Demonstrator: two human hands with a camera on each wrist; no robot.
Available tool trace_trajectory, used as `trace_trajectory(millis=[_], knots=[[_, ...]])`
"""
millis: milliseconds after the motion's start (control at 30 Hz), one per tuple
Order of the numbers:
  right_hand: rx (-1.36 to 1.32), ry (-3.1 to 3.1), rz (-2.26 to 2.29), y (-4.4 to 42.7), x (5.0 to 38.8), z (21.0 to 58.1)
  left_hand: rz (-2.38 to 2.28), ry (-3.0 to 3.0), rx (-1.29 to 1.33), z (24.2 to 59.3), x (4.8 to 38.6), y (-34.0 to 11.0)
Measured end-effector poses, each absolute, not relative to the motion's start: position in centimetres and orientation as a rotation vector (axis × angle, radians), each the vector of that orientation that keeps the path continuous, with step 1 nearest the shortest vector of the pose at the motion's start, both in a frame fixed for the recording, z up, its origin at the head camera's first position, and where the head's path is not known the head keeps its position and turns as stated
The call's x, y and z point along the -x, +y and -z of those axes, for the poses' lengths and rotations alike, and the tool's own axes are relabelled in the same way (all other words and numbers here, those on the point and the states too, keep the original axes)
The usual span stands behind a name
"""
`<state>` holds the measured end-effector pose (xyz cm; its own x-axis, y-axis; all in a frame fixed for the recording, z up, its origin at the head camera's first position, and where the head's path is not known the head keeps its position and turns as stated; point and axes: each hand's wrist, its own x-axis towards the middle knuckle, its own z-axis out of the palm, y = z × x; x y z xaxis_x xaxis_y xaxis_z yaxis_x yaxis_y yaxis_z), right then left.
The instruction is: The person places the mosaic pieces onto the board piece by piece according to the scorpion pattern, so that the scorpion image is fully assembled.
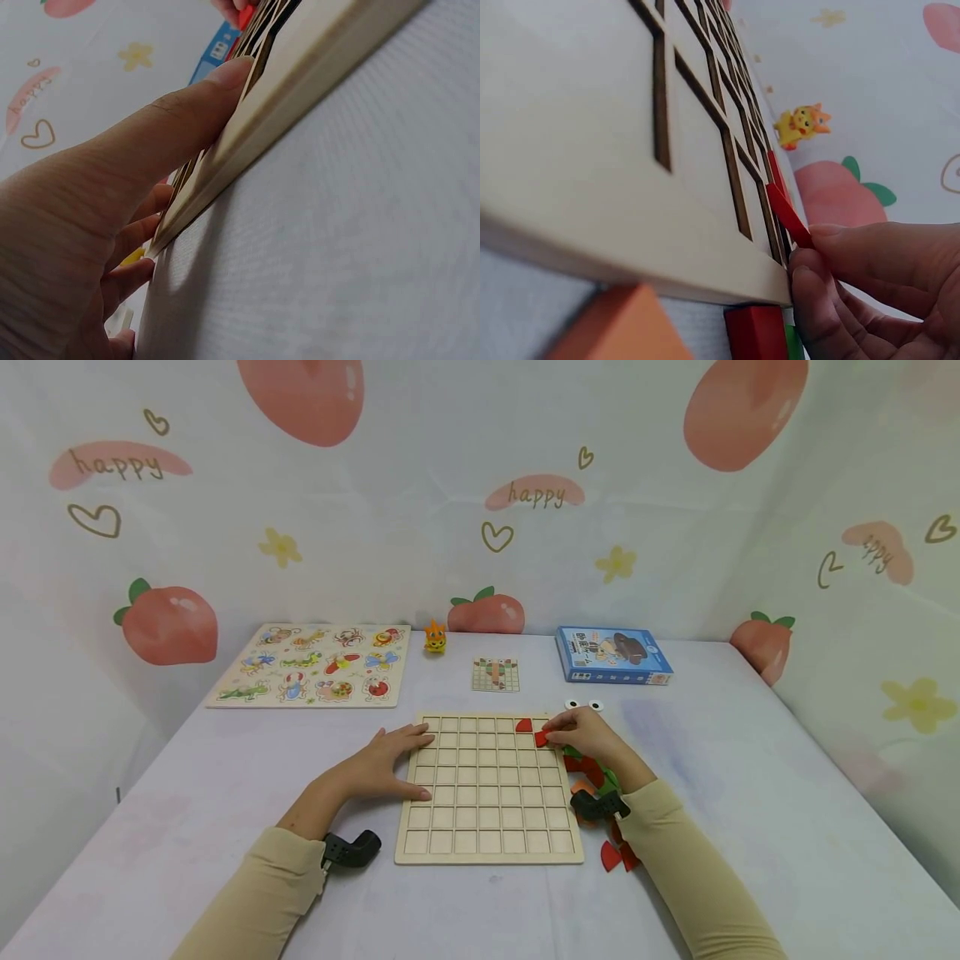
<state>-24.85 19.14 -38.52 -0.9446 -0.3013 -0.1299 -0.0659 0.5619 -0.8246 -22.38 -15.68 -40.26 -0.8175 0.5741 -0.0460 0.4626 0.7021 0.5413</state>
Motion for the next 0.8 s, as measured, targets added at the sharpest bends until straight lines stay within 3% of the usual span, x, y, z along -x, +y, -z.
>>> trace_trajectory(millis=[800], knots=[[0.299, 2.576, 1.274, 19.23, 25.14, 38.66, -0.787, 2.694, -0.827, 40.16, 22.33, -15.69]])
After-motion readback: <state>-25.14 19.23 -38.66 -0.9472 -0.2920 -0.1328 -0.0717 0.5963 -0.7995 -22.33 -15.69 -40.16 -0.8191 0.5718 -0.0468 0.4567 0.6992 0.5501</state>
